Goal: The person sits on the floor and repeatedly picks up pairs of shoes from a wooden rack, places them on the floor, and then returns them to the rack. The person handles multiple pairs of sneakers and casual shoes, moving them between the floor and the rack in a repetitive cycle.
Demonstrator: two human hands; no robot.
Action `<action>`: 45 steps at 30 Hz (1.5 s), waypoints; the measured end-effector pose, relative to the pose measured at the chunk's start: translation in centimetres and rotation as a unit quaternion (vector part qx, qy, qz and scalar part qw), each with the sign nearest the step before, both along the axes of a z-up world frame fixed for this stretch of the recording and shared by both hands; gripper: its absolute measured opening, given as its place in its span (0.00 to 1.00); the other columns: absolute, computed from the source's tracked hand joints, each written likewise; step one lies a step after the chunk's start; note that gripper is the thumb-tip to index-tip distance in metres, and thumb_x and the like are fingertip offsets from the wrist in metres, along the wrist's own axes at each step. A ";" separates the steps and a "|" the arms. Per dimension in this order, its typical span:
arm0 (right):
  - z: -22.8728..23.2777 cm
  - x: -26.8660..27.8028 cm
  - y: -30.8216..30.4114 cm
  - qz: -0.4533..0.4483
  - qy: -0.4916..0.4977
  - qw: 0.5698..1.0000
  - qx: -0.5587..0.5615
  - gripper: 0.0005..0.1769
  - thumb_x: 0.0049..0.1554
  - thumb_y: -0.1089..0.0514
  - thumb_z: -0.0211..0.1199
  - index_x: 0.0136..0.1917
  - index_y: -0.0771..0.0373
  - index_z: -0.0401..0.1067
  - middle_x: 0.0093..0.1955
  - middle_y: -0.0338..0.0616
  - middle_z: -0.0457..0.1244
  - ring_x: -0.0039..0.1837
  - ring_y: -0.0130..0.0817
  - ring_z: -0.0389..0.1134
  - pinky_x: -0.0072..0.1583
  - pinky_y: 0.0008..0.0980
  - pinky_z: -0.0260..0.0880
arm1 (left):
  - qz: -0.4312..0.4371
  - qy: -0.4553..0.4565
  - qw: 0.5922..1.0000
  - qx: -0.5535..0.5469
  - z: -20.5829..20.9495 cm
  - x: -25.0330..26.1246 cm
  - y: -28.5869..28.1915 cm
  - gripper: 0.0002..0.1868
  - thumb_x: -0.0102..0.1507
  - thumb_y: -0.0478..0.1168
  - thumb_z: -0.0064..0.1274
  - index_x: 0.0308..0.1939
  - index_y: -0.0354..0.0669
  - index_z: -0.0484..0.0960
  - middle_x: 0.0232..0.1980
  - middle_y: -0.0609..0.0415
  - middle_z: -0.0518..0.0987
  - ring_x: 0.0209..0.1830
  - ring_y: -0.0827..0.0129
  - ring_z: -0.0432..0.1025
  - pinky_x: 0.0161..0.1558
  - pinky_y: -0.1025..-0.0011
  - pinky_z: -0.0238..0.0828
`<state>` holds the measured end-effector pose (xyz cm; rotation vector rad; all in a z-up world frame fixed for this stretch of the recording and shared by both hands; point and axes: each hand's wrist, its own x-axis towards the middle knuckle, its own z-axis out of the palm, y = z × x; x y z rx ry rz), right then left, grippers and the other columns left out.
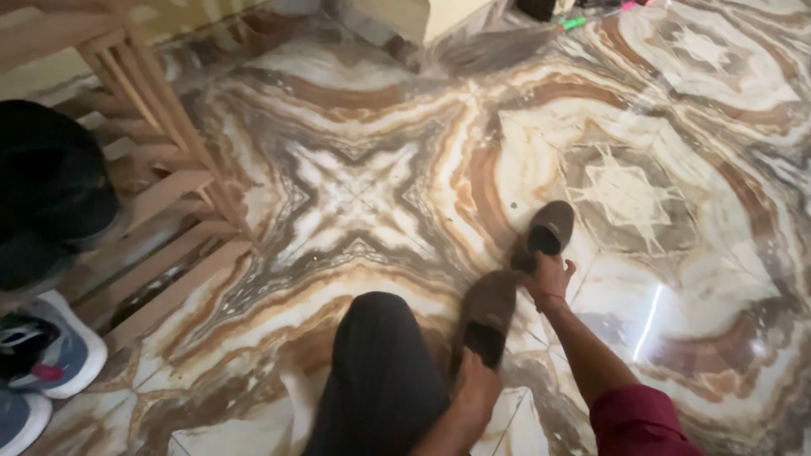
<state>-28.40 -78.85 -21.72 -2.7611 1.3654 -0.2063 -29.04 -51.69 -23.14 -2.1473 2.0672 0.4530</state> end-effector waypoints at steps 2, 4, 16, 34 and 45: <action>-0.2 0.2 -0.1 0.010 -0.002 1.000 -0.008 0.29 0.45 0.46 0.75 0.60 0.52 0.77 0.48 0.46 0.72 0.59 0.42 0.70 0.71 0.49 0.50 | 0.000 -0.005 1.000 -0.011 -2.7 -0.5 -1.1 0.12 0.60 0.42 0.59 0.45 0.46 0.90 0.48 0.49 0.86 0.60 0.49 0.73 0.66 0.41 0.51; -0.1 1.3 0.3 0.012 -0.019 1.000 0.008 0.31 0.45 0.45 0.75 0.62 0.51 0.78 0.43 0.46 0.73 0.54 0.42 0.73 0.70 0.46 0.52 | 0.022 0.009 0.999 -0.033 -4.5 -0.5 -2.1 0.09 0.62 0.41 0.58 0.44 0.47 0.90 0.47 0.50 0.87 0.57 0.51 0.76 0.62 0.43 0.56; 3.5 7.7 0.9 0.119 -0.179 0.975 -0.047 0.20 0.45 0.44 0.73 0.48 0.54 0.83 0.48 0.46 0.71 0.50 0.48 0.73 0.54 0.47 0.69 | 0.137 0.244 0.852 -0.442 4.7 7.2 -1.7 0.03 0.50 0.35 0.60 0.28 0.43 0.84 0.39 0.49 0.76 0.48 0.51 0.70 0.49 0.56 0.69; 25.5 19.8 17.5 0.453 -0.353 0.817 -0.053 0.07 0.48 0.67 0.70 0.42 0.65 0.77 0.42 0.49 0.65 0.48 0.51 0.66 0.48 0.45 0.65 | 0.133 0.095 0.845 -0.510 18.6 15.1 18.8 0.07 0.50 0.33 0.58 0.32 0.44 0.78 0.43 0.56 0.72 0.50 0.56 0.67 0.54 0.59 0.65; 23.7 18.6 30.0 0.587 -0.312 0.747 -0.028 0.10 0.41 0.68 0.68 0.39 0.63 0.74 0.44 0.45 0.66 0.50 0.49 0.65 0.56 0.50 0.63 | 0.285 -0.006 0.793 -0.539 15.4 15.1 30.8 0.26 0.40 0.33 0.61 0.44 0.37 0.82 0.43 0.46 0.71 0.48 0.49 0.67 0.47 0.53 0.63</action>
